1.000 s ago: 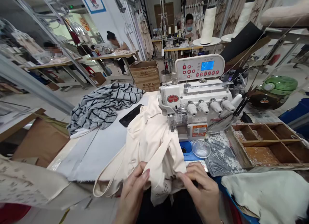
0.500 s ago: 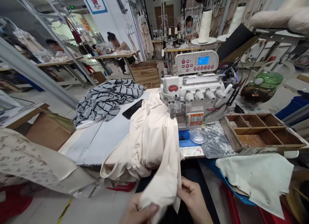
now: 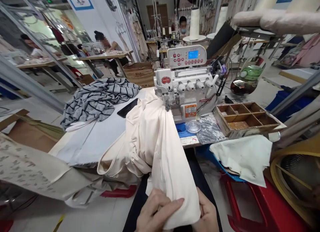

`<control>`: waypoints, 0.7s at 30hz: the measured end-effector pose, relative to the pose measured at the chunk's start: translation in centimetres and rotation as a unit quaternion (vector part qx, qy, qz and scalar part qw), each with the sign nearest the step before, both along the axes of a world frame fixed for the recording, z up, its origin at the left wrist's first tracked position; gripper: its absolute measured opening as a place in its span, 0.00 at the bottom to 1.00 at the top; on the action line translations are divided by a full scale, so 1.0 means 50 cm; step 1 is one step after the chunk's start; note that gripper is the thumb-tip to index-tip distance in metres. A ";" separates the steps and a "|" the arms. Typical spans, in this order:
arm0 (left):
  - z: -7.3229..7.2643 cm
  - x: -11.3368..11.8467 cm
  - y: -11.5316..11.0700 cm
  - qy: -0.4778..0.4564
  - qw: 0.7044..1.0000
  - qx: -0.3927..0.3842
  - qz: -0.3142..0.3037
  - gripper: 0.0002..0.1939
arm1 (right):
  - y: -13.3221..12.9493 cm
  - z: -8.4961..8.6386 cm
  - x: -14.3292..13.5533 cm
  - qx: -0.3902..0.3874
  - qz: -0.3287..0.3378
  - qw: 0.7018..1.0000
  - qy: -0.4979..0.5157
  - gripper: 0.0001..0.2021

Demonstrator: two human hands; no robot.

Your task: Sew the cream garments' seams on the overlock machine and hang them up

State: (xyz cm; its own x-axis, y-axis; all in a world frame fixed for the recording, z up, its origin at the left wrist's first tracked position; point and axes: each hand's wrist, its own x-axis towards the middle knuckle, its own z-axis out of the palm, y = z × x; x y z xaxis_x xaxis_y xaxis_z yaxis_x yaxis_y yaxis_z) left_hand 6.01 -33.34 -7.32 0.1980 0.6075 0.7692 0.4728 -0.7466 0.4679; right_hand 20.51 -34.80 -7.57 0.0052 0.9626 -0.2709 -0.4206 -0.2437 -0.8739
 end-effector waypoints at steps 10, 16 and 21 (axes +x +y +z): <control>0.042 -0.008 0.012 0.095 0.994 0.027 -0.046 0.07 | -0.013 -0.021 0.018 -0.026 -0.017 0.995 0.096 0.17; 0.029 -0.008 0.007 0.133 0.990 -0.015 -0.051 0.17 | -0.020 -0.015 0.014 -0.060 -0.029 0.992 0.108 0.20; 0.019 -0.010 -0.012 0.148 0.987 -0.036 -0.054 0.19 | -0.013 -0.040 0.021 -0.073 0.001 0.992 0.103 0.25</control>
